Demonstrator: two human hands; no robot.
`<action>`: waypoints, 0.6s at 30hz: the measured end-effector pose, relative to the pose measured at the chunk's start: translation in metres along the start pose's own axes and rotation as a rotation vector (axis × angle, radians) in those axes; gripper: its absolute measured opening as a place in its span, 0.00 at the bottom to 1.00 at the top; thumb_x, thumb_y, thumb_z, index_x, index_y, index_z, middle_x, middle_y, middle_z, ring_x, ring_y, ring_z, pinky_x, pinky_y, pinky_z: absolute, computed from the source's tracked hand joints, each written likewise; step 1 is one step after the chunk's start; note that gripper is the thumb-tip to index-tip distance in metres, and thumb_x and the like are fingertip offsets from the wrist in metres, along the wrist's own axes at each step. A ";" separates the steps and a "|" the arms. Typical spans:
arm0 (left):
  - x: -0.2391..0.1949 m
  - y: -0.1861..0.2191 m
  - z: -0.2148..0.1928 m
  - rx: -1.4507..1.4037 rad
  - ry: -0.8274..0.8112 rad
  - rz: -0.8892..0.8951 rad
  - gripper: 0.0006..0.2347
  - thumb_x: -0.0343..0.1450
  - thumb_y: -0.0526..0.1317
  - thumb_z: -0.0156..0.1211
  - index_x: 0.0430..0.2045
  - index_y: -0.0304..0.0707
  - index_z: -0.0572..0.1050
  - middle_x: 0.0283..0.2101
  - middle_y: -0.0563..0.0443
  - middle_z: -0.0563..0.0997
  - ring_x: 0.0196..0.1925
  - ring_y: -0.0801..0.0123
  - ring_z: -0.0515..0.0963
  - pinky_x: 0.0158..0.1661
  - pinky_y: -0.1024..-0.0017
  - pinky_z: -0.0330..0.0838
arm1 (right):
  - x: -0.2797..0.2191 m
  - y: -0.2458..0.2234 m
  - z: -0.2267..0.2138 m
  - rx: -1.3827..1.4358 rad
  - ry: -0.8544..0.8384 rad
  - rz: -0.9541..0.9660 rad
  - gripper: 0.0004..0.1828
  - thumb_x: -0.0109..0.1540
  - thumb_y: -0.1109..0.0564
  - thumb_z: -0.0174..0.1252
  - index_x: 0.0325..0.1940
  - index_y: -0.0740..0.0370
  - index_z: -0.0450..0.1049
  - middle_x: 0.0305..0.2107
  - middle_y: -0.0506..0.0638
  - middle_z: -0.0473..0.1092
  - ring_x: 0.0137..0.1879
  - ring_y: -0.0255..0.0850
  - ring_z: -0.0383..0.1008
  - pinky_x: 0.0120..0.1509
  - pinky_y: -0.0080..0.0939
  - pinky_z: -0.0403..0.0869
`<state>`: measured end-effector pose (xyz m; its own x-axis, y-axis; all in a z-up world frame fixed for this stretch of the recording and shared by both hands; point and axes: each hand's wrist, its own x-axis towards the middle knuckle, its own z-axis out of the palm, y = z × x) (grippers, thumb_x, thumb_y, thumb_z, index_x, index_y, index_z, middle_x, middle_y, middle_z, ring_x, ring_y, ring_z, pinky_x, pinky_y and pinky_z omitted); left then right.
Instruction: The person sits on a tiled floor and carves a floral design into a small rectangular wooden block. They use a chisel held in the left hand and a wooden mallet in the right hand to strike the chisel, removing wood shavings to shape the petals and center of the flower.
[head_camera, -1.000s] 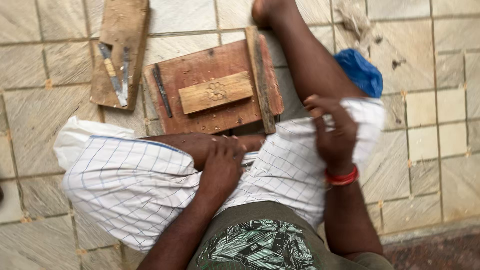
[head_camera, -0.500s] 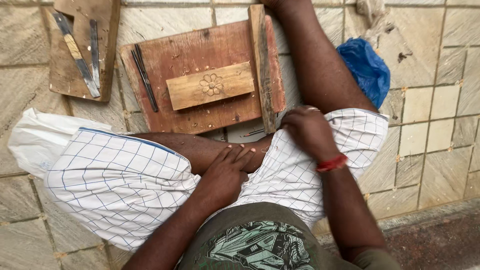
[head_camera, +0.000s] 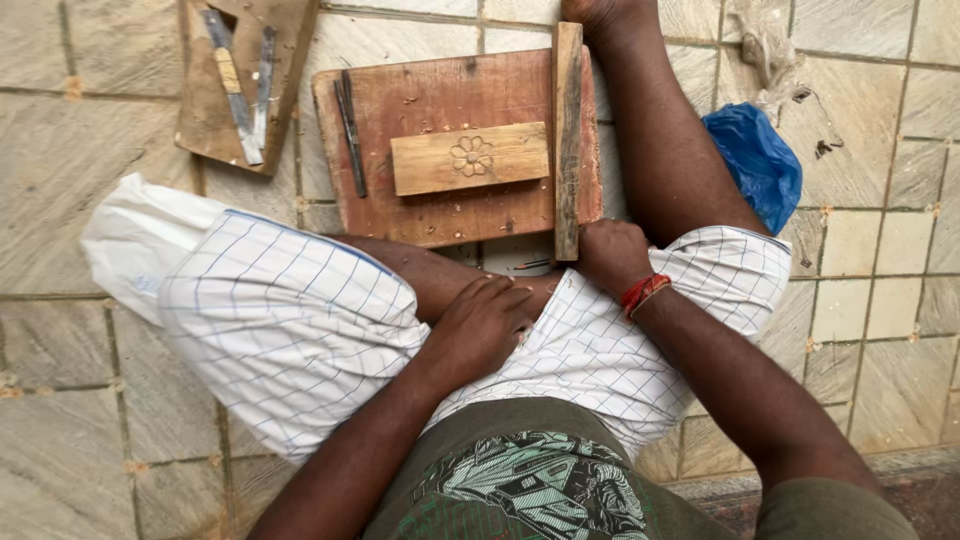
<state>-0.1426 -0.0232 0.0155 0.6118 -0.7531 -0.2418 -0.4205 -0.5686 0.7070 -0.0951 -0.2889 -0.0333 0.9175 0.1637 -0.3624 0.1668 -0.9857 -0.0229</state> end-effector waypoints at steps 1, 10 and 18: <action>0.002 -0.001 0.003 -0.013 0.003 -0.017 0.11 0.72 0.44 0.60 0.43 0.42 0.82 0.66 0.47 0.71 0.73 0.55 0.61 0.73 0.51 0.45 | 0.000 0.003 0.006 -0.001 -0.010 -0.011 0.15 0.58 0.47 0.64 0.26 0.61 0.80 0.24 0.58 0.76 0.32 0.52 0.80 0.40 0.52 0.78; 0.049 0.016 0.030 0.362 0.063 -0.171 0.23 0.82 0.52 0.40 0.46 0.27 0.78 0.49 0.32 0.80 0.51 0.48 0.79 0.60 0.49 0.67 | 0.003 0.013 0.020 -0.045 -0.095 -0.118 0.13 0.61 0.51 0.60 0.30 0.63 0.79 0.29 0.60 0.77 0.39 0.52 0.81 0.48 0.53 0.79; 0.098 0.002 0.046 0.115 0.087 -0.360 0.21 0.76 0.50 0.46 0.36 0.29 0.82 0.47 0.34 0.79 0.47 0.48 0.80 0.49 0.51 0.75 | 0.018 0.019 0.042 0.154 -0.085 -0.083 0.13 0.60 0.49 0.59 0.34 0.60 0.81 0.33 0.63 0.78 0.42 0.58 0.80 0.50 0.58 0.77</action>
<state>-0.1147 -0.1132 -0.0371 0.7865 -0.4702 -0.4003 -0.2374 -0.8287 0.5069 -0.0909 -0.3060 -0.0790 0.8682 0.2471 -0.4304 0.1772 -0.9644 -0.1962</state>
